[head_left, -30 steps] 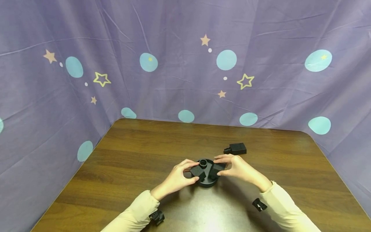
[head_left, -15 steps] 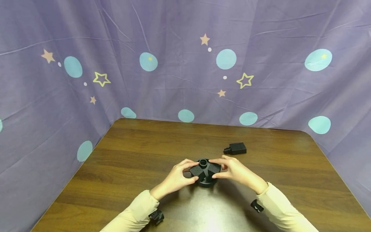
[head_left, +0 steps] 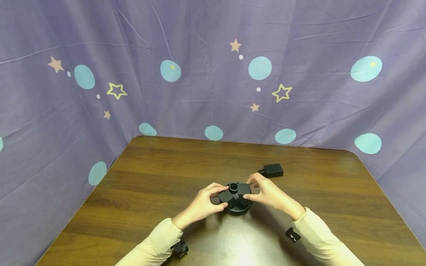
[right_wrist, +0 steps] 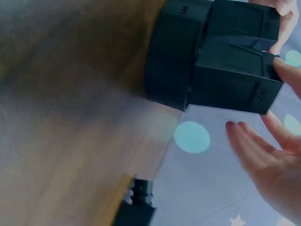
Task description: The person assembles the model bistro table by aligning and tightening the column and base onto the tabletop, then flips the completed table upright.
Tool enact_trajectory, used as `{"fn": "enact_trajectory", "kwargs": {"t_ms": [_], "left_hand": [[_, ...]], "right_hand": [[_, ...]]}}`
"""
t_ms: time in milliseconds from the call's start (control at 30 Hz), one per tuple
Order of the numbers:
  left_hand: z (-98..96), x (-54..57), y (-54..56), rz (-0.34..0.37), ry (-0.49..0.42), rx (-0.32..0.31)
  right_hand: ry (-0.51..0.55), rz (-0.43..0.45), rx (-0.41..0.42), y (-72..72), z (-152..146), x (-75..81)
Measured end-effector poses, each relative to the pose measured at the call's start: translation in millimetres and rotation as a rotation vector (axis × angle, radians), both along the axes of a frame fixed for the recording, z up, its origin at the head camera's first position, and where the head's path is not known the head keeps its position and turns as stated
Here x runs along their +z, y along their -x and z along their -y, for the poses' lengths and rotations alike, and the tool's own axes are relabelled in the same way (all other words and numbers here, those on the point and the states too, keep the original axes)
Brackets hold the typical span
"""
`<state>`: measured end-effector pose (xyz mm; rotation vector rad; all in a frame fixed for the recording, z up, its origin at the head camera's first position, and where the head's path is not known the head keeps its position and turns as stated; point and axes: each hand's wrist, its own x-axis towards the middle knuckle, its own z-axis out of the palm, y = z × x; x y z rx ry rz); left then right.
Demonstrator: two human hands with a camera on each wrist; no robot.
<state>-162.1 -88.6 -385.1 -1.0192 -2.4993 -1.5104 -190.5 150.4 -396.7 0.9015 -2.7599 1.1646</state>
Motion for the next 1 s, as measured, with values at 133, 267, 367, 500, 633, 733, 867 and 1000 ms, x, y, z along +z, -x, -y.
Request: {"fn": "enact_trajectory", "kwargs": {"t_ms": [133,267,367,500,633,733,867,1000], "left_hand": [[0.0,-0.6,-0.2,-0.001,-0.002,-0.004],[-0.2,-2.1,0.0,-0.024,-0.003,-0.006],[-0.4,-2.9,0.5,-0.028,-0.001,-0.002],[-0.7,-2.8,0.9,-0.012,0.005,0.005],[-1.1,-1.2,0.3,0.001,0.007,0.005],[-1.2,-0.3,-0.1,0.006,0.01,0.004],[-0.9,-0.4,-0.3,0.003,0.012,0.005],[-0.8,-1.5,0.2,-0.001,0.01,0.0]], "right_hand": [[0.014,-0.018,-0.014,-0.2,2,-3.1],[-0.005,-0.084,0.013,1.7,1,-4.2],[-0.026,-0.113,-0.001,2.3,-1,-3.9],[-0.095,-0.118,-0.055,2.3,-6,-2.7],[-0.107,-0.013,-0.015,1.8,-14,-1.0],[-0.097,0.048,0.036,0.4,-20,0.4],[-0.087,0.035,0.028,-3.0,-21,0.7],[-0.092,-0.019,-0.036,-7.4,-16,-0.7]]}}
